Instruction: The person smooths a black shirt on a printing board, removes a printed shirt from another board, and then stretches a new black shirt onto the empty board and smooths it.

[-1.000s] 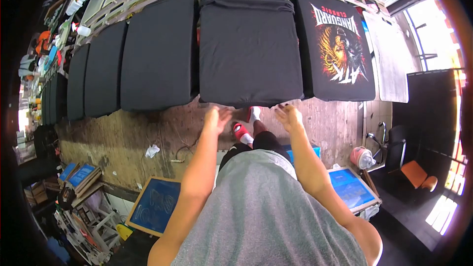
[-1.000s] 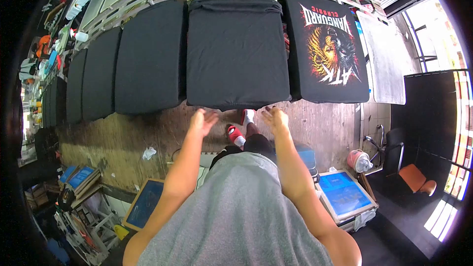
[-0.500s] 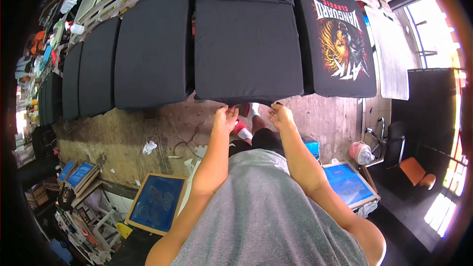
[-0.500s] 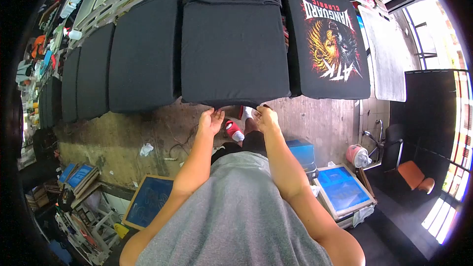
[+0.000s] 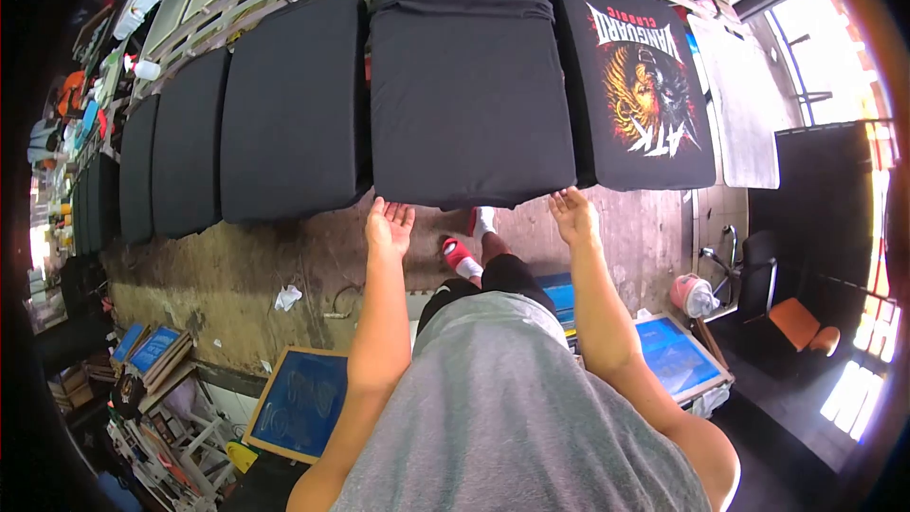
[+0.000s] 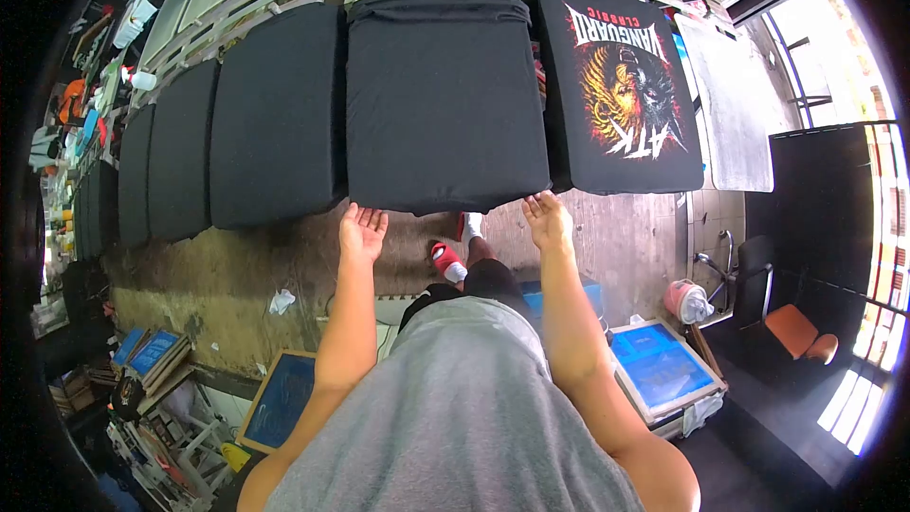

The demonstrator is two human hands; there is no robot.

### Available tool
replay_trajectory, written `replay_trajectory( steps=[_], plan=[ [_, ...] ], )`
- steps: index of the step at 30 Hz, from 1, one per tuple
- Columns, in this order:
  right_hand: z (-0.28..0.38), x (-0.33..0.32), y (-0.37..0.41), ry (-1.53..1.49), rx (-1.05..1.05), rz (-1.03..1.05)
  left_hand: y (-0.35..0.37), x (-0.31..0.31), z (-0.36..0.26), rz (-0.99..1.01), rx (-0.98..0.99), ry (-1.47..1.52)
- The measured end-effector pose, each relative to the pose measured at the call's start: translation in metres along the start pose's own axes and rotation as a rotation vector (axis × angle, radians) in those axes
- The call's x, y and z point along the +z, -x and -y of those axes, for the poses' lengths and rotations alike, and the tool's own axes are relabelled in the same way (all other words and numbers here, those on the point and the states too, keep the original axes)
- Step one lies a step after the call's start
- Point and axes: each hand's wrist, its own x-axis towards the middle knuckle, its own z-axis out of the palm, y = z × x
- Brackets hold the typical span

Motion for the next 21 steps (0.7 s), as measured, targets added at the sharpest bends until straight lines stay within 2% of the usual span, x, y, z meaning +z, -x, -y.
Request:
replay_trajectory(
  steps=[4,10,13,18,20,21],
  plan=[
    [-0.004,0.005,0.004,-0.132,0.044,-0.04,0.003,-0.004,0.005,0.033,0.004,0.091],
    [-0.005,0.005,0.006,-0.052,0.01,0.021,-0.005,-0.009,0.008,0.078,0.001,0.177],
    [-0.005,0.001,0.0,-0.074,0.023,-0.008,-0.012,-0.011,0.01,-0.009,0.008,0.123],
    [-0.003,-0.001,-0.004,-0.072,0.037,-0.036,-0.011,0.001,0.011,-0.101,0.134,-0.084],
    [-0.008,0.004,0.007,0.077,0.024,-0.062,-0.004,0.003,0.015,-0.069,0.126,-0.128],
    [-0.011,0.004,0.011,0.218,0.038,0.008,0.001,0.003,0.017,-0.044,0.119,-0.17]
  ],
)
